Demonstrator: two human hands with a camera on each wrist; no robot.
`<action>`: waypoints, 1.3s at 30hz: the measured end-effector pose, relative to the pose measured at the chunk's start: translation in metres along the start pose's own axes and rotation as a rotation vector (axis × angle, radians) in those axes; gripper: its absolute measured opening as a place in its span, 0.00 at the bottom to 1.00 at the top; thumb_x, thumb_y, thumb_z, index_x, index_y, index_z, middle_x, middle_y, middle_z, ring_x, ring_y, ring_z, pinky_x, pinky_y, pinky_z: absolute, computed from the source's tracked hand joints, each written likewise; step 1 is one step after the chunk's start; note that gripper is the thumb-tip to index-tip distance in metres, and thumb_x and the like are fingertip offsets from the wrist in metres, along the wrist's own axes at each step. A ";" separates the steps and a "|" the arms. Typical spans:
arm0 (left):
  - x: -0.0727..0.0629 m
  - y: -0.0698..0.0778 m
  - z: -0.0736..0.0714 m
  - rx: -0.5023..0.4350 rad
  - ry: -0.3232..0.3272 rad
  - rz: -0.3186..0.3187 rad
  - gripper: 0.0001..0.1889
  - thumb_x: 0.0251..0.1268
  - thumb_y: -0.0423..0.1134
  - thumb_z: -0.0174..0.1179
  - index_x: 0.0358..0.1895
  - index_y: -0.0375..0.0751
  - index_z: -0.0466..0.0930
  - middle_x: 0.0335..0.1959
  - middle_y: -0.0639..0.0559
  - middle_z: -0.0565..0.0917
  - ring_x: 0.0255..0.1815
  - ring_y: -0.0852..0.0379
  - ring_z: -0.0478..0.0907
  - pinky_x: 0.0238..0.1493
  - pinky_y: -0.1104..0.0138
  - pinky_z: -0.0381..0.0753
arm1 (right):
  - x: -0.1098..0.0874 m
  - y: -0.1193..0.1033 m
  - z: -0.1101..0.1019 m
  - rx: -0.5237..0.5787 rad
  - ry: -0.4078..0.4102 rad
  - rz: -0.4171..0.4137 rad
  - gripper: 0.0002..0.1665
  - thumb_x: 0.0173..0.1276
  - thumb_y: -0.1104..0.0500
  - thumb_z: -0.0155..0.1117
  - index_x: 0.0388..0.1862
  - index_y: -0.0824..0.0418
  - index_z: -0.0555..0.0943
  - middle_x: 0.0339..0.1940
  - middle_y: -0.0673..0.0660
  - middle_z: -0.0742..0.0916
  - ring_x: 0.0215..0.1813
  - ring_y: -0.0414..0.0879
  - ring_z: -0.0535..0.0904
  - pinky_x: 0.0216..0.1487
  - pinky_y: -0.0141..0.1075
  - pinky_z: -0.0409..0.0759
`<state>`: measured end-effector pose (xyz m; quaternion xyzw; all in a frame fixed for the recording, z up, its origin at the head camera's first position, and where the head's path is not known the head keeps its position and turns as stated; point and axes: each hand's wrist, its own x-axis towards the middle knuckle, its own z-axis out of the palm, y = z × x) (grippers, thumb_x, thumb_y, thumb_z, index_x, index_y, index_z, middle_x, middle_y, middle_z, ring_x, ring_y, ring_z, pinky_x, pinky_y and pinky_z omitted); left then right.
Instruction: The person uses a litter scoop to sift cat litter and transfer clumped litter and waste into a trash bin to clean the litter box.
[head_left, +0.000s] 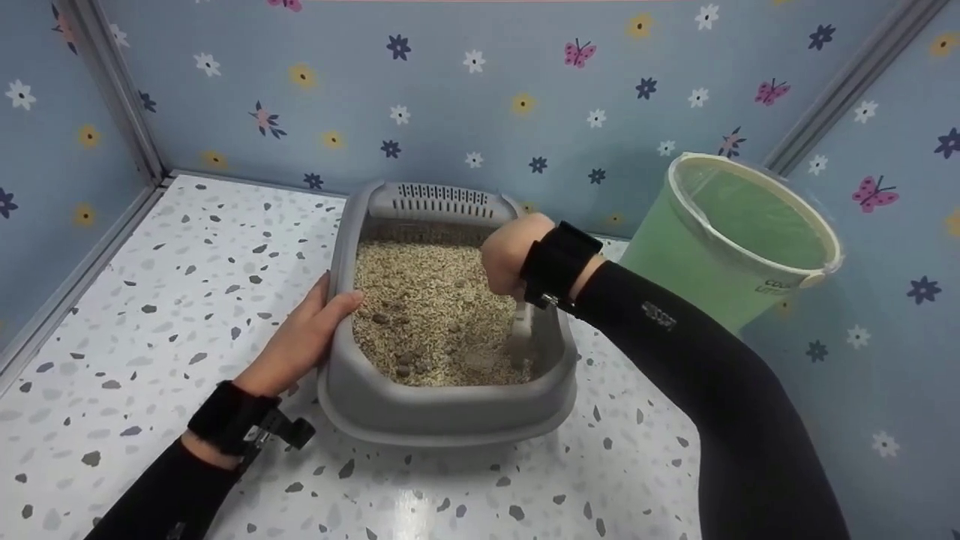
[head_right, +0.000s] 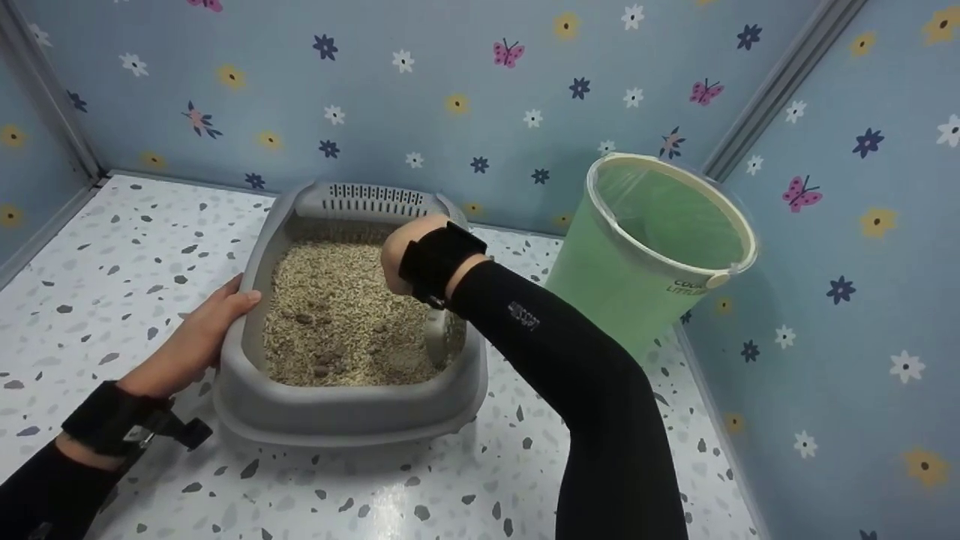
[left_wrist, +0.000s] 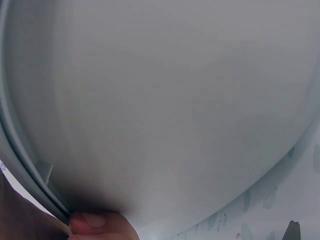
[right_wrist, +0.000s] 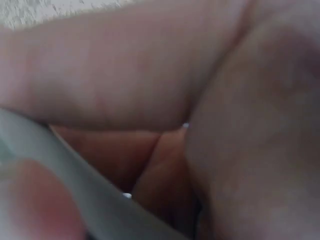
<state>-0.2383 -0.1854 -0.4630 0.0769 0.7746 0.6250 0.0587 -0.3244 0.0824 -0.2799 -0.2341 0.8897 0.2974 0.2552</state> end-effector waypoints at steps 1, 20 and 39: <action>0.000 0.000 0.000 0.000 0.001 0.000 0.46 0.88 0.64 0.52 0.95 0.56 0.37 0.91 0.33 0.52 0.84 0.32 0.63 0.81 0.32 0.63 | 0.003 -0.002 0.001 0.008 0.004 -0.011 0.20 0.55 0.66 0.54 0.12 0.48 0.62 0.17 0.46 0.62 0.22 0.43 0.55 0.23 0.39 0.55; -0.001 0.000 0.001 0.000 -0.004 0.008 0.48 0.87 0.66 0.51 0.95 0.53 0.36 0.91 0.32 0.50 0.87 0.31 0.58 0.83 0.32 0.58 | 0.006 -0.022 -0.029 0.170 0.205 -0.003 0.20 0.64 0.63 0.60 0.19 0.47 0.63 0.20 0.45 0.64 0.24 0.41 0.58 0.24 0.38 0.61; 0.000 -0.001 0.000 0.003 0.003 -0.004 0.48 0.88 0.66 0.51 0.95 0.53 0.37 0.91 0.35 0.51 0.87 0.34 0.57 0.85 0.34 0.55 | 0.024 -0.024 -0.009 -0.160 0.497 -0.046 0.27 0.81 0.67 0.55 0.22 0.51 0.57 0.21 0.48 0.61 0.25 0.44 0.57 0.24 0.40 0.61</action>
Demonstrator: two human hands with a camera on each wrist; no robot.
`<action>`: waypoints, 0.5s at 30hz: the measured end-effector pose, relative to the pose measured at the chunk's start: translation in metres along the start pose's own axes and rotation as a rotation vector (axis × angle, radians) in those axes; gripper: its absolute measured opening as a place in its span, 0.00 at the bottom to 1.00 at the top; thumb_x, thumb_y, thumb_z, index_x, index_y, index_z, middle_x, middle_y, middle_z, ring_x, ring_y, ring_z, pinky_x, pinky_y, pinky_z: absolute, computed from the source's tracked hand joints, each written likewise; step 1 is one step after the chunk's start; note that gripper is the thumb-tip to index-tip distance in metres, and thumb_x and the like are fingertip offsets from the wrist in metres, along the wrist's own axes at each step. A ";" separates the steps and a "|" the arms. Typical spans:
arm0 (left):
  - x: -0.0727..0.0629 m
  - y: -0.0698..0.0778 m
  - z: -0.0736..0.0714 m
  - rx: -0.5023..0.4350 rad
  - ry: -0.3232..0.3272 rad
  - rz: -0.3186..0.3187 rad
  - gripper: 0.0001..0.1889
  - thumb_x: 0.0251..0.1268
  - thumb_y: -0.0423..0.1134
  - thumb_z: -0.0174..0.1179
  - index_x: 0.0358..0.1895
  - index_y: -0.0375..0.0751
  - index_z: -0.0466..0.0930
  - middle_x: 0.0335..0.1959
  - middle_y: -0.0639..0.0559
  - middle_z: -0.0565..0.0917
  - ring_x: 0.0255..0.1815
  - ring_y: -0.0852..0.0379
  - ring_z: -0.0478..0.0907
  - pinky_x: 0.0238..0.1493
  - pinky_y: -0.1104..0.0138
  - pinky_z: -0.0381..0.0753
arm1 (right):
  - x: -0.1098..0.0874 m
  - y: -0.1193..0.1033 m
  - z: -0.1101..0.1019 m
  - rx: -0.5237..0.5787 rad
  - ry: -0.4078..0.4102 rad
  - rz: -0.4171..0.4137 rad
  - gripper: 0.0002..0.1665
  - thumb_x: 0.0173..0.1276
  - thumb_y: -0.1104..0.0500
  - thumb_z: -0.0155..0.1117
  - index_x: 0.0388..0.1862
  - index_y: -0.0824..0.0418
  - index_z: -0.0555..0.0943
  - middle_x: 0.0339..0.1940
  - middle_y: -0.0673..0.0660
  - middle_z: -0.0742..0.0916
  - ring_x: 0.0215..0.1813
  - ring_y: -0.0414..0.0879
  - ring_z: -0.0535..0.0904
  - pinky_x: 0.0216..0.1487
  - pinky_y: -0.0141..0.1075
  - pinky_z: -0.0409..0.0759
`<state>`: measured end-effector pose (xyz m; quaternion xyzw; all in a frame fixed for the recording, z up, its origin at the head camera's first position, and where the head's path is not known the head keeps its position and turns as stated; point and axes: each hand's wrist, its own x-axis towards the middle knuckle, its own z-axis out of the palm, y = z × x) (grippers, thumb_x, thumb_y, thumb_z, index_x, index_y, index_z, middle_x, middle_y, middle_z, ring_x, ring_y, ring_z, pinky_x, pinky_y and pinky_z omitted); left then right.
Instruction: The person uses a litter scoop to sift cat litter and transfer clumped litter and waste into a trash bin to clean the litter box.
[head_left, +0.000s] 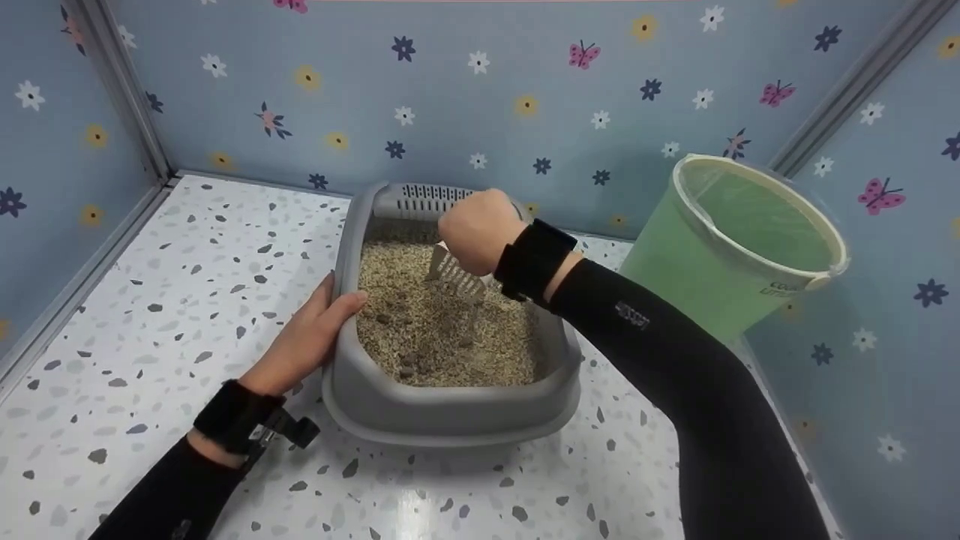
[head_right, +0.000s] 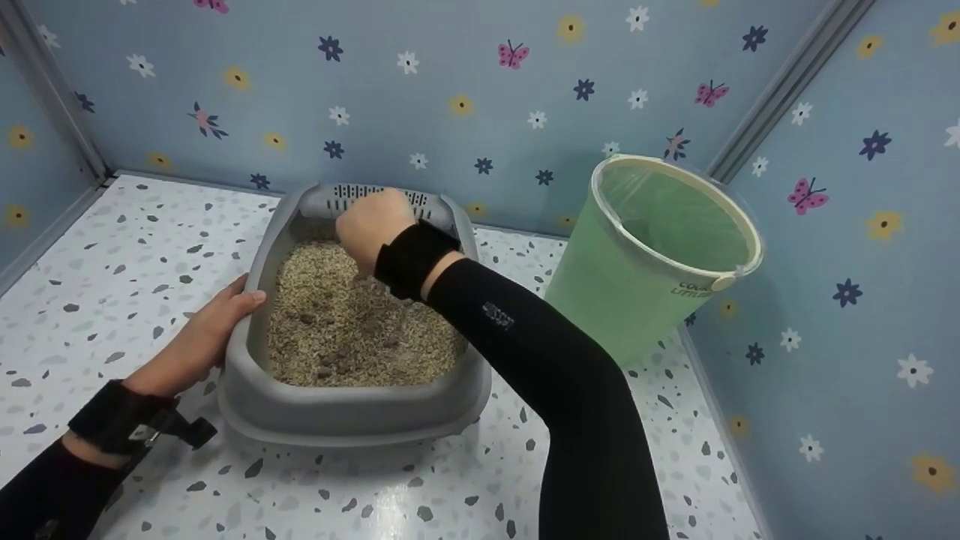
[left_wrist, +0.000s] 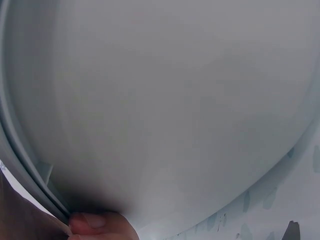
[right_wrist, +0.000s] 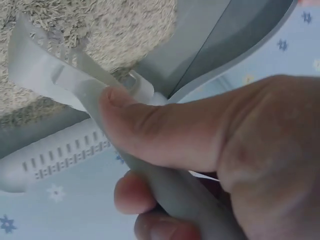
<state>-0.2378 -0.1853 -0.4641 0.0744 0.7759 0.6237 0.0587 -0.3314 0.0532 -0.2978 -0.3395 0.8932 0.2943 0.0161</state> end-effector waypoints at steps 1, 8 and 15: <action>0.000 0.000 0.000 0.000 0.001 0.001 0.48 0.88 0.66 0.51 0.95 0.53 0.37 0.91 0.35 0.51 0.88 0.35 0.57 0.86 0.35 0.55 | -0.002 -0.004 -0.001 -0.020 0.022 -0.012 0.28 0.79 0.69 0.54 0.21 0.51 0.57 0.21 0.48 0.61 0.25 0.43 0.57 0.23 0.39 0.61; -0.001 0.001 0.000 -0.005 0.005 -0.004 0.48 0.88 0.65 0.51 0.95 0.52 0.37 0.91 0.33 0.50 0.87 0.33 0.58 0.84 0.33 0.57 | -0.016 -0.022 -0.001 -0.074 0.144 -0.095 0.29 0.72 0.74 0.53 0.18 0.51 0.57 0.18 0.47 0.60 0.22 0.42 0.54 0.20 0.37 0.54; -0.001 0.001 0.000 -0.005 0.001 -0.017 0.49 0.86 0.68 0.52 0.94 0.55 0.35 0.92 0.34 0.47 0.87 0.32 0.58 0.84 0.32 0.58 | -0.027 -0.007 -0.005 -0.038 0.117 -0.062 0.29 0.76 0.71 0.57 0.18 0.51 0.58 0.18 0.47 0.62 0.23 0.42 0.60 0.19 0.38 0.62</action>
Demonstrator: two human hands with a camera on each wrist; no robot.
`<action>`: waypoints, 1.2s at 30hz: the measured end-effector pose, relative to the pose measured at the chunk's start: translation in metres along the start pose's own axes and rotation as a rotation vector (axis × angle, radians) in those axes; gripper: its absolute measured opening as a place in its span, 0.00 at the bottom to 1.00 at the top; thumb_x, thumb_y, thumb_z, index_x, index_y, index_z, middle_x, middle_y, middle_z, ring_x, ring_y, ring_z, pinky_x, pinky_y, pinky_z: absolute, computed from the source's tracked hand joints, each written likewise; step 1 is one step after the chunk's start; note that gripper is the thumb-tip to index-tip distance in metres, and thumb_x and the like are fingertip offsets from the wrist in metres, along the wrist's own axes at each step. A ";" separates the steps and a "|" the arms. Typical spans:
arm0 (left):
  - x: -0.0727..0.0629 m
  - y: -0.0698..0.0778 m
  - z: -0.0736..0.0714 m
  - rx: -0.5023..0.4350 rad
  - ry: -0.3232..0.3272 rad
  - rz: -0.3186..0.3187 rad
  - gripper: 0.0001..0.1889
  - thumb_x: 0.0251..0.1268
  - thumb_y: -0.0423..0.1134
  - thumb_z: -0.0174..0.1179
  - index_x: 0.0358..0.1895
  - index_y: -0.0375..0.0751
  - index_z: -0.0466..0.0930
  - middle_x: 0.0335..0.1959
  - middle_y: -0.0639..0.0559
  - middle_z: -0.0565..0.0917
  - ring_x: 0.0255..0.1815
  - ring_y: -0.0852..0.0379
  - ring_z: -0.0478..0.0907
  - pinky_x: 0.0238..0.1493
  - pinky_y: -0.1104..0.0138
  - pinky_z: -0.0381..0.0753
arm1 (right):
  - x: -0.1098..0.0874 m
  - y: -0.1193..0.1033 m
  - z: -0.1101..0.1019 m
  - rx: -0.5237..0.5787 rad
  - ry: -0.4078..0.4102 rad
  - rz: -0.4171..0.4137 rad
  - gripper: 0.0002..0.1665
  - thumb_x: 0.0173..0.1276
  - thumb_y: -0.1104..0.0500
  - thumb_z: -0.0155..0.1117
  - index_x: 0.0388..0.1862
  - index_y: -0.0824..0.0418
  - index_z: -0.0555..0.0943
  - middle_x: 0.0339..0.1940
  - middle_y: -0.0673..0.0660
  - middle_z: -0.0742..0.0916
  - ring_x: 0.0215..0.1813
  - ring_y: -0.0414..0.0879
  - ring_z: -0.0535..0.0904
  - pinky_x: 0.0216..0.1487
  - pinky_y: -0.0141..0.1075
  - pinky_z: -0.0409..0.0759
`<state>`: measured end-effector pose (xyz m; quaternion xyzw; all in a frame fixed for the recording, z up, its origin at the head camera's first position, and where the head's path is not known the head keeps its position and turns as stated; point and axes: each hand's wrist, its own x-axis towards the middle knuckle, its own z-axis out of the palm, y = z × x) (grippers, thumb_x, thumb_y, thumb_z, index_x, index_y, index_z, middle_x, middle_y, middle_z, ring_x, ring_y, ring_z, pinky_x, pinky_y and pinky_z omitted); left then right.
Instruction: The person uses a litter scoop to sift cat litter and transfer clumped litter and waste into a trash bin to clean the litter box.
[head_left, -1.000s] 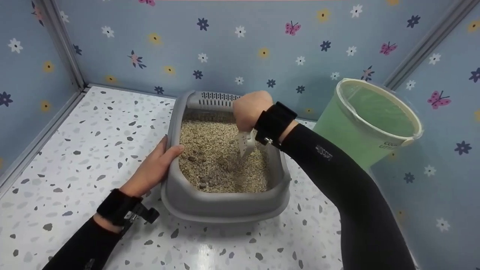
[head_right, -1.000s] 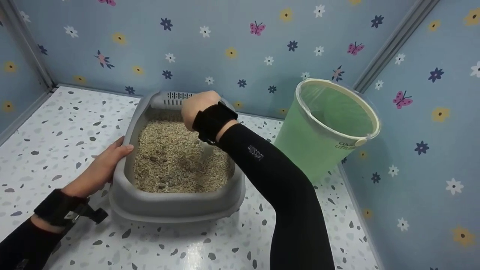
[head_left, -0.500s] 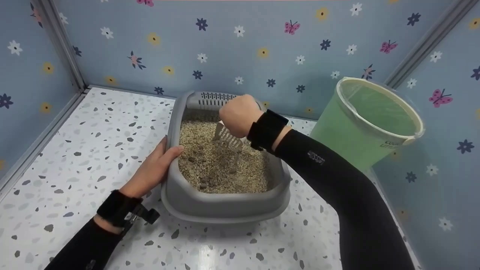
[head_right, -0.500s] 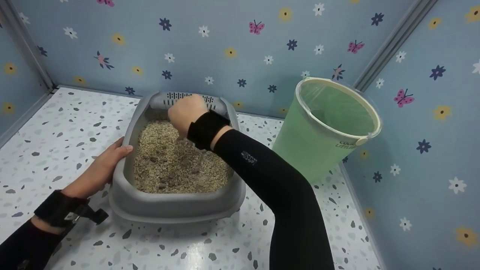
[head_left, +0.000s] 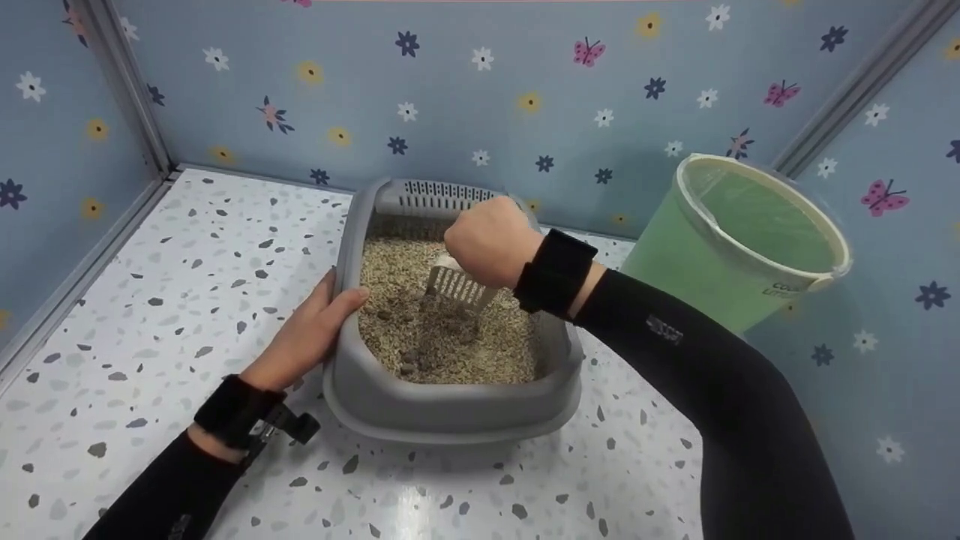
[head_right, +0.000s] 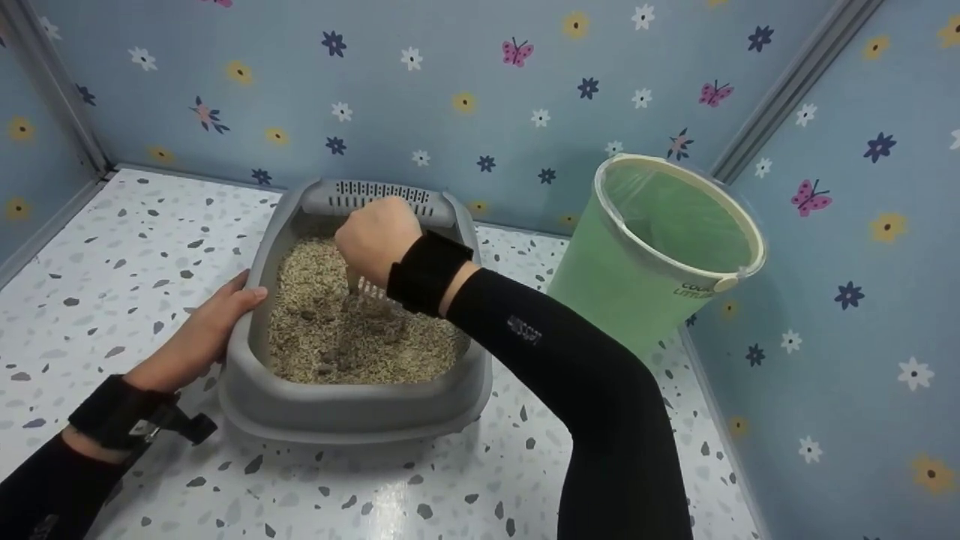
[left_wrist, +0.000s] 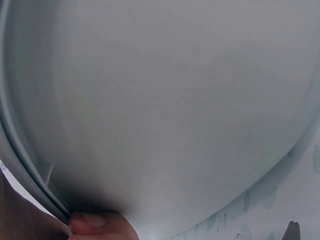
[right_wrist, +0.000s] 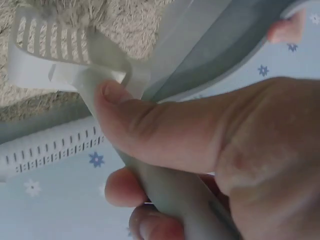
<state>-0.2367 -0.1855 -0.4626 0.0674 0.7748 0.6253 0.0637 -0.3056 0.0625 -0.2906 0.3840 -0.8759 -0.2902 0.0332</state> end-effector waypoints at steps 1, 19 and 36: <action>0.000 0.000 0.000 0.004 -0.002 -0.002 0.49 0.86 0.68 0.51 0.94 0.57 0.34 0.92 0.34 0.46 0.87 0.32 0.57 0.83 0.31 0.57 | -0.002 0.004 0.000 0.011 -0.008 0.005 0.30 0.76 0.70 0.59 0.19 0.51 0.58 0.18 0.47 0.63 0.23 0.43 0.61 0.20 0.39 0.63; 0.000 0.000 -0.001 -0.005 -0.005 -0.005 0.49 0.86 0.69 0.51 0.94 0.60 0.35 0.93 0.38 0.45 0.90 0.34 0.52 0.85 0.32 0.51 | -0.017 0.045 0.042 0.420 -0.317 0.139 0.28 0.70 0.57 0.71 0.17 0.49 0.64 0.18 0.45 0.62 0.24 0.44 0.61 0.26 0.43 0.65; 0.000 -0.001 0.000 0.004 -0.010 -0.001 0.48 0.86 0.70 0.51 0.94 0.62 0.34 0.93 0.38 0.45 0.89 0.33 0.54 0.84 0.29 0.54 | -0.025 0.039 0.056 0.729 -0.483 0.111 0.33 0.75 0.48 0.75 0.17 0.48 0.65 0.17 0.43 0.64 0.20 0.39 0.58 0.25 0.35 0.61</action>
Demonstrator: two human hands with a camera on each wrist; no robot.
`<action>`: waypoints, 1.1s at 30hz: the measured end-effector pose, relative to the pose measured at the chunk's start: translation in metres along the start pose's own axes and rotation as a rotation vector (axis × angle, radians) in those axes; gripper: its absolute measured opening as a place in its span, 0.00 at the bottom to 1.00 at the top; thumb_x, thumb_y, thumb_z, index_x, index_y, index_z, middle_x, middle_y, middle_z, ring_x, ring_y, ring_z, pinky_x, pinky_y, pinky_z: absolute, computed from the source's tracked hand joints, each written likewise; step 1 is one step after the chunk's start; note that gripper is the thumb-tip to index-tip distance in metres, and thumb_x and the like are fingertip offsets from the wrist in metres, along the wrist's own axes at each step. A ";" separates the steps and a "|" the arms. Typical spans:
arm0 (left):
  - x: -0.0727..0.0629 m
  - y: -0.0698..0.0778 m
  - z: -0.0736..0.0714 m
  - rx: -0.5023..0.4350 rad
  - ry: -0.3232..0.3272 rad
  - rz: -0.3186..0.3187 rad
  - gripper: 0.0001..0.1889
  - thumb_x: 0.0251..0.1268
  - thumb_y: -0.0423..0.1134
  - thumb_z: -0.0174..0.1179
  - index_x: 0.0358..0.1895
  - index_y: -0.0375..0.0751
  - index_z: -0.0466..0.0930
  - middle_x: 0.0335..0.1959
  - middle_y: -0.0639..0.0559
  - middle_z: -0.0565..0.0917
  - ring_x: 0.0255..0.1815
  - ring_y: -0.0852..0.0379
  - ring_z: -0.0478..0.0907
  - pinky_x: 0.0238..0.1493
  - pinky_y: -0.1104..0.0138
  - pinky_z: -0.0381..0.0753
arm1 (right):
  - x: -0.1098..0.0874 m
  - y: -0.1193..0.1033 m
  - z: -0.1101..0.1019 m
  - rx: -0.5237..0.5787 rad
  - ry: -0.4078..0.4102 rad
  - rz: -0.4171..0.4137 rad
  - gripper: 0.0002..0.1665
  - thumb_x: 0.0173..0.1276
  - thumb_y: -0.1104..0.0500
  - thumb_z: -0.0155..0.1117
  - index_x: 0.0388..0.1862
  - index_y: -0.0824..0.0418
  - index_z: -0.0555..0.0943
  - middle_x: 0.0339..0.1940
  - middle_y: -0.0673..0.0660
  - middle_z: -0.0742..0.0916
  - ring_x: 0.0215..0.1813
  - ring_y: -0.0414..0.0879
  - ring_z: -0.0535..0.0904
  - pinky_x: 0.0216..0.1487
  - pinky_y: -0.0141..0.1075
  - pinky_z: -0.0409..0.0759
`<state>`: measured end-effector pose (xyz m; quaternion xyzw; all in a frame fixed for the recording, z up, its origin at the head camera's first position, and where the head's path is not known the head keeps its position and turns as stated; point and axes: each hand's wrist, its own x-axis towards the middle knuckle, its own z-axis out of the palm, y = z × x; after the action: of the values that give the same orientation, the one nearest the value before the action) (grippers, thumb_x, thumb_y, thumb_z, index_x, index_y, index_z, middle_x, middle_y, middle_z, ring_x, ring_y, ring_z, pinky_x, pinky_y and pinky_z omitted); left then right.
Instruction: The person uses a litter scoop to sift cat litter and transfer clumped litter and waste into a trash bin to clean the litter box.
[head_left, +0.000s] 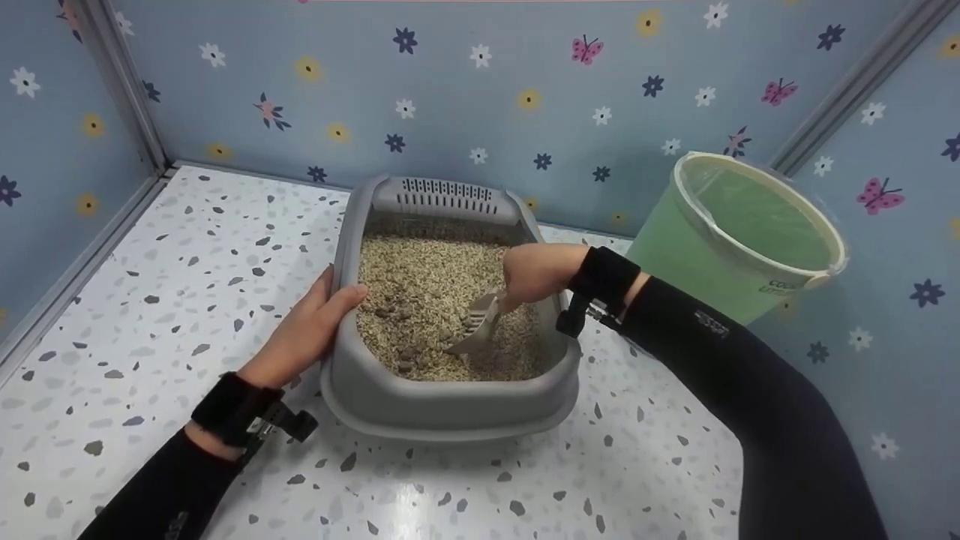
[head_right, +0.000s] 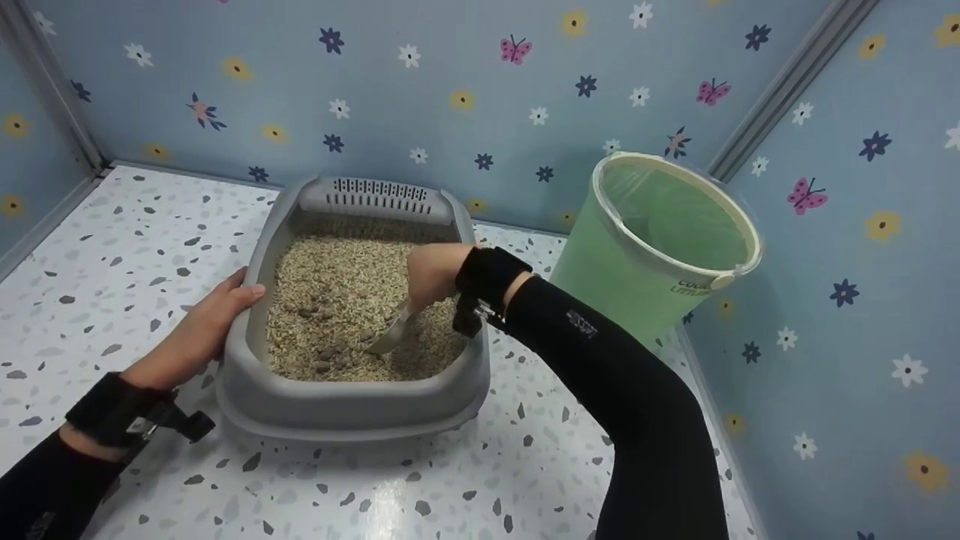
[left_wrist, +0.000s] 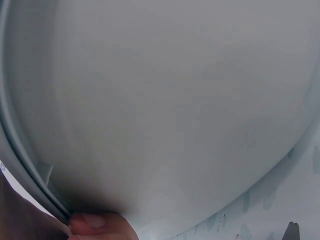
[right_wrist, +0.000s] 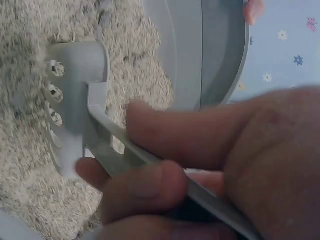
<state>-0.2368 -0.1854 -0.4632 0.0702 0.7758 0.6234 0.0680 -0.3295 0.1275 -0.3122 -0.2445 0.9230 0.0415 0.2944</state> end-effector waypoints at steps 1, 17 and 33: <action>0.000 0.000 0.000 0.002 0.001 -0.002 0.48 0.86 0.70 0.51 0.94 0.62 0.34 0.93 0.38 0.45 0.89 0.32 0.54 0.83 0.29 0.55 | 0.000 -0.002 0.001 -0.028 -0.022 -0.015 0.33 0.76 0.49 0.74 0.16 0.48 0.65 0.16 0.43 0.64 0.20 0.39 0.58 0.25 0.35 0.61; -0.001 -0.001 -0.002 0.000 0.014 0.007 0.48 0.88 0.65 0.51 0.94 0.55 0.34 0.92 0.34 0.47 0.87 0.32 0.57 0.84 0.31 0.57 | 0.016 -0.009 0.008 -0.350 -0.042 -0.029 0.27 0.85 0.55 0.59 0.21 0.51 0.64 0.28 0.52 0.73 0.31 0.48 0.70 0.38 0.44 0.75; -0.001 -0.001 0.001 -0.013 0.017 -0.003 0.48 0.86 0.68 0.52 0.95 0.59 0.36 0.92 0.35 0.50 0.85 0.31 0.61 0.81 0.30 0.62 | 0.079 -0.014 0.022 -0.235 -0.122 -0.232 0.17 0.92 0.52 0.55 0.40 0.58 0.73 0.34 0.52 0.73 0.35 0.45 0.66 0.43 0.41 0.66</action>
<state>-0.2358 -0.1848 -0.4641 0.0632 0.7724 0.6288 0.0627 -0.3673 0.0867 -0.3738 -0.3791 0.8577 0.1299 0.3222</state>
